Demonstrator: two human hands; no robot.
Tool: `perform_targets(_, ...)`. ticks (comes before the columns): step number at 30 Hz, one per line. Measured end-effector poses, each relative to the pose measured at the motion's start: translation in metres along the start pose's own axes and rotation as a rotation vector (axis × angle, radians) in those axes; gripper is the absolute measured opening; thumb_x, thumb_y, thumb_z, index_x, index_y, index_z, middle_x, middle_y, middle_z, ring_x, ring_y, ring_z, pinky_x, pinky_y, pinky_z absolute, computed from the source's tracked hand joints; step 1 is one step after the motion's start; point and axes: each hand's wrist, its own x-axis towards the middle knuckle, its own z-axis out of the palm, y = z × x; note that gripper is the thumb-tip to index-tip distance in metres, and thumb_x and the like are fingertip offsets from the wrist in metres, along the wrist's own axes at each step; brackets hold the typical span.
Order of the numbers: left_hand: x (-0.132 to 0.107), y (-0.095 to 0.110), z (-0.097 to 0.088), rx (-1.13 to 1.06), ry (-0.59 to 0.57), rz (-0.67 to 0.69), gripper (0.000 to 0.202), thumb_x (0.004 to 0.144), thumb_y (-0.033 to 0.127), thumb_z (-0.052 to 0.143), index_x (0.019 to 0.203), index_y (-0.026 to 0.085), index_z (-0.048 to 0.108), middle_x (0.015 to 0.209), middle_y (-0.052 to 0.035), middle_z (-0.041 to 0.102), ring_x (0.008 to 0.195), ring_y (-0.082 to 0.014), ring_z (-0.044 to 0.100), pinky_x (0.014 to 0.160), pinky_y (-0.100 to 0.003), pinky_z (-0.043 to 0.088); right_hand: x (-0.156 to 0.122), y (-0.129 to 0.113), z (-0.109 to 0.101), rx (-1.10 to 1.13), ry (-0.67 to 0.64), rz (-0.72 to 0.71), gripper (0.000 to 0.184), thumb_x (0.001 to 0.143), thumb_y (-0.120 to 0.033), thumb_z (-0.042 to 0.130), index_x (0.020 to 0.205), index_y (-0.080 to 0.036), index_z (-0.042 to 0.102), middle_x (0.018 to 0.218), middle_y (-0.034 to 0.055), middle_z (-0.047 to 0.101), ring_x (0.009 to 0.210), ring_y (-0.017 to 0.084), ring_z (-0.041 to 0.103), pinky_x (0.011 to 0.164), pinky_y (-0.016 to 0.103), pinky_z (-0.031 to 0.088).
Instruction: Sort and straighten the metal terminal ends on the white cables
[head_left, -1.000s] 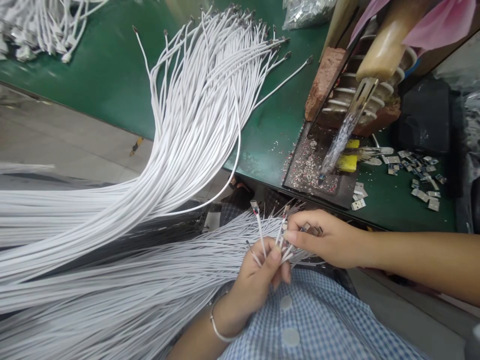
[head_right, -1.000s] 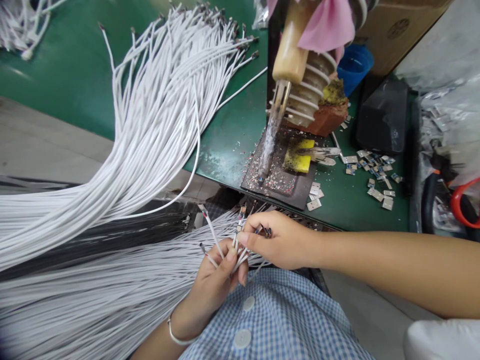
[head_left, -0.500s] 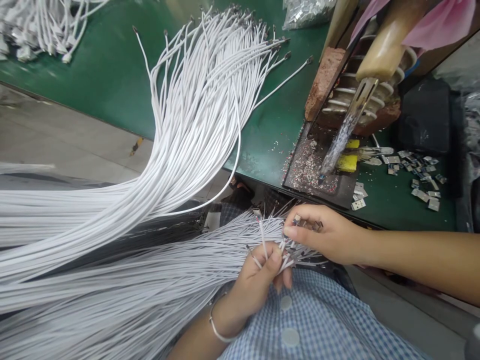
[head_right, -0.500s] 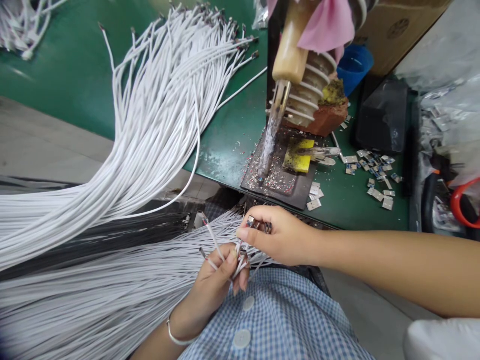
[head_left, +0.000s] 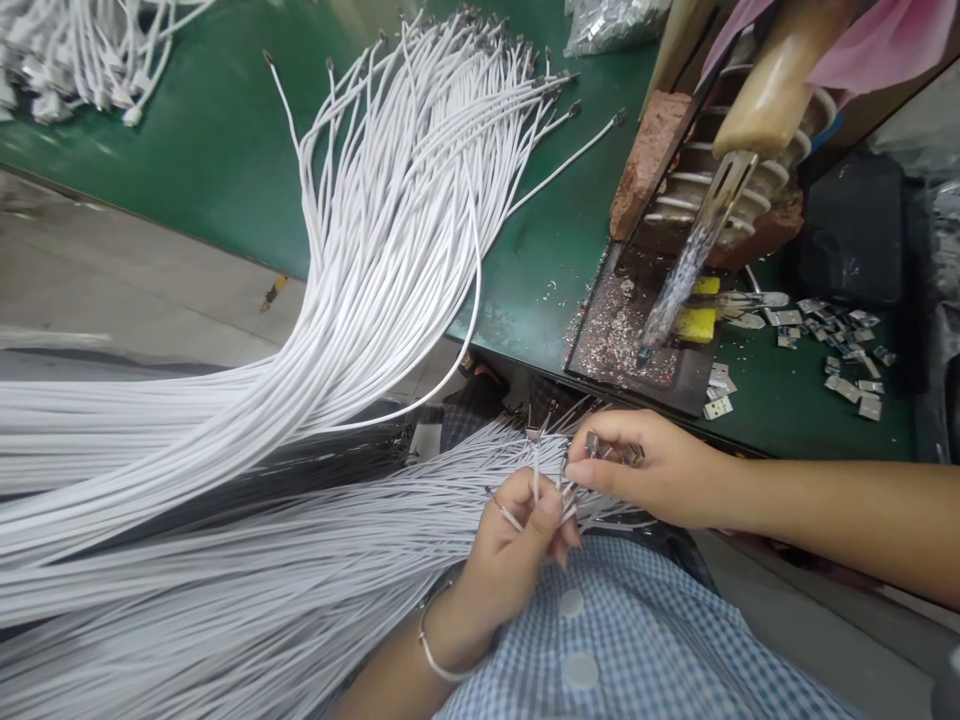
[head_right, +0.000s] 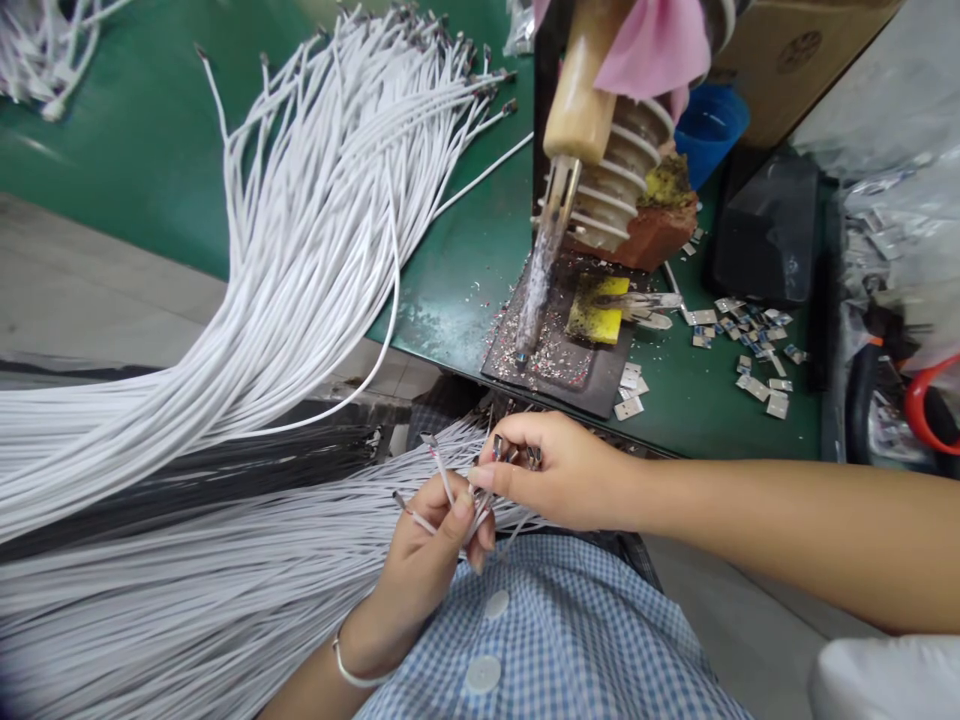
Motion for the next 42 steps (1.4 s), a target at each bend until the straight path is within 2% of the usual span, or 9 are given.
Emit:
perform_targets(5,-0.0018,0.0048,-0.0008,0.011,-0.069,-0.058,0.031,0.086,0.043,0.048,0.071,0.015,0.05,0.059,0.0004,0.06,0.045,-0.0073,0.05,0.047,-0.019,0.04,0.0006,-0.0027,-0.0005,-0.06,0.003,0.014,0.015,0.081,-0.029,0.054,0.077,-0.015,0.058,0.066,-0.0007,0.056,0.06,0.011,0.048,0.054,0.022,0.04)
perform_targets(13,-0.0017,0.0065,0.0016,0.015,-0.149,-0.092,0.036,0.086,0.047,0.045,0.073,0.014,0.055,0.061,-0.0033,0.063,0.052,-0.0115,0.056,0.052,-0.023,0.043,-0.0006,-0.0056,0.0008,0.016,-0.054,0.043,0.012,0.078,-0.02,0.049,0.066,-0.017,0.049,0.058,-0.0038,0.05,0.052,0.009,0.043,0.049,0.02,0.035)
perform_targets(18,-0.0028,0.006,0.0009,0.11,-0.224,-0.101,0.038,0.089,0.044,0.039,0.081,0.014,0.06,0.064,-0.006,0.066,0.061,-0.0153,0.058,0.062,-0.028,0.044,-0.0008,-0.0039,-0.0002,0.02,-0.047,0.009,0.017,0.079,-0.023,0.052,0.063,-0.017,0.048,0.058,-0.0038,0.047,0.053,0.008,0.042,0.05,0.02,0.034)
perform_targets(22,-0.0045,0.0041,0.0009,0.172,-0.264,-0.103,0.038,0.092,0.041,0.034,0.084,0.014,0.06,0.07,-0.0065,0.068,0.066,-0.016,0.059,0.067,-0.029,0.045,-0.0028,-0.0017,0.0004,0.027,-0.094,0.028,0.016,0.075,-0.029,0.061,0.073,-0.017,0.051,0.062,-0.0038,0.049,0.055,0.009,0.045,0.049,0.02,0.036)
perform_targets(27,-0.0049,0.0049,0.002,0.24,-0.297,-0.055,0.035,0.093,0.037,0.032,0.084,0.014,0.056,0.076,-0.0085,0.07,0.075,-0.0174,0.061,0.076,-0.031,0.045,-0.0033,-0.0039,0.0011,0.002,-0.114,0.035,0.012,0.081,-0.024,0.053,0.072,-0.015,0.053,0.066,-0.0015,0.052,0.058,0.01,0.05,0.052,0.02,0.039)
perform_targets(36,-0.0034,0.0082,0.0048,0.246,-0.321,-0.082,0.038,0.094,0.038,0.03,0.086,0.012,0.057,0.078,-0.0094,0.069,0.075,-0.0172,0.063,0.074,-0.03,0.048,-0.003,-0.0022,0.0006,0.005,-0.148,0.046,0.011,0.081,-0.021,0.051,0.071,-0.015,0.052,0.066,-0.0017,0.052,0.058,0.009,0.052,0.052,0.019,0.04)
perform_targets(42,-0.0013,0.0073,0.0064,0.243,-0.37,-0.077,0.04,0.093,0.041,0.031,0.083,0.012,0.056,0.075,-0.0087,0.066,0.071,-0.0161,0.061,0.07,-0.029,0.049,-0.0038,-0.0022,0.0024,-0.005,-0.137,0.081,0.015,0.081,-0.026,0.05,0.07,-0.015,0.052,0.063,-0.0018,0.052,0.056,0.011,0.052,0.049,0.021,0.041)
